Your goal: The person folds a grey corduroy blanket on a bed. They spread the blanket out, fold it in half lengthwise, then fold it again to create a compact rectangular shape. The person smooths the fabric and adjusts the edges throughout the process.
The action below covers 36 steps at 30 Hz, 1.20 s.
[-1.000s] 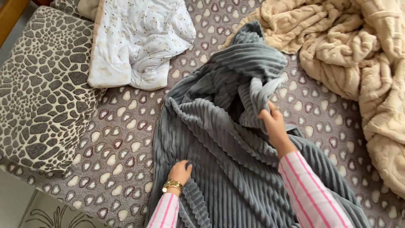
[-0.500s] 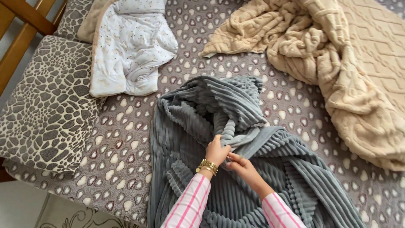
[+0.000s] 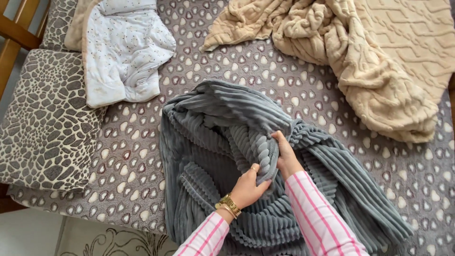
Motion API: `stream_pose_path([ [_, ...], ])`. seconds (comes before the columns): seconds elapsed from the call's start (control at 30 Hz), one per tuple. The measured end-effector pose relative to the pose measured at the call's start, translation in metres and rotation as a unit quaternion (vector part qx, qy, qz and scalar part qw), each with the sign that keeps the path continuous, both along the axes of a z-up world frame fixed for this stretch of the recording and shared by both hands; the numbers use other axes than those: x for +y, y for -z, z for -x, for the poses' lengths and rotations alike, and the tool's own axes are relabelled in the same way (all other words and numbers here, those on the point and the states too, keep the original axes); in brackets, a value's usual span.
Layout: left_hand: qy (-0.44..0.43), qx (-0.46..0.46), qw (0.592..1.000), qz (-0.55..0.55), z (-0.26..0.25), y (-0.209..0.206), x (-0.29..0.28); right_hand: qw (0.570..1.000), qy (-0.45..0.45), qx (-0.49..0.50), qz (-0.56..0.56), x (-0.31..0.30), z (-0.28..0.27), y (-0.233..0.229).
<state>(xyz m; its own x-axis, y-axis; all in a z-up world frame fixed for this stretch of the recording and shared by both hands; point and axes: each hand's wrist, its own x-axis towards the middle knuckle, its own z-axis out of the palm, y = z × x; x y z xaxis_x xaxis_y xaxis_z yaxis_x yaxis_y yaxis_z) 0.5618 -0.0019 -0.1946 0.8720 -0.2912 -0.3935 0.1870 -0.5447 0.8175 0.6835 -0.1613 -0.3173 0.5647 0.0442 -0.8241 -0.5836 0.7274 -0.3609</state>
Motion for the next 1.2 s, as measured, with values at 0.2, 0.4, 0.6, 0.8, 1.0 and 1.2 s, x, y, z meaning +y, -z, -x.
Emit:
stream_pose_path([
  [0.2,-0.048,-0.3,0.945,-0.121,-0.037,-0.036,0.03,0.961,-0.095,-0.095,0.24,-0.016,0.032,-0.015],
  [0.4,0.166,-0.31,0.908,-0.227,-0.076,-0.022,0.073,0.824,-0.37,-0.237,0.357,-0.036,0.063,-0.09],
  [0.6,0.074,-0.137,0.988,-0.008,-0.031,0.112,0.062,0.809,-0.399,-0.268,0.339,-0.065,0.111,-0.094],
  [0.8,0.031,-0.186,0.977,0.096,-0.016,0.089,0.042,0.797,-0.364,-0.249,0.412,-0.071,0.145,-0.085],
  [1.0,-0.024,-0.101,0.979,0.176,-0.042,0.043,0.039,0.597,-0.283,-0.444,0.605,-0.059,0.139,-0.104],
  [1.2,-0.057,0.03,0.987,0.147,-0.038,0.08,0.03,0.574,-0.376,-0.472,0.553,-0.028,0.12,-0.106],
])
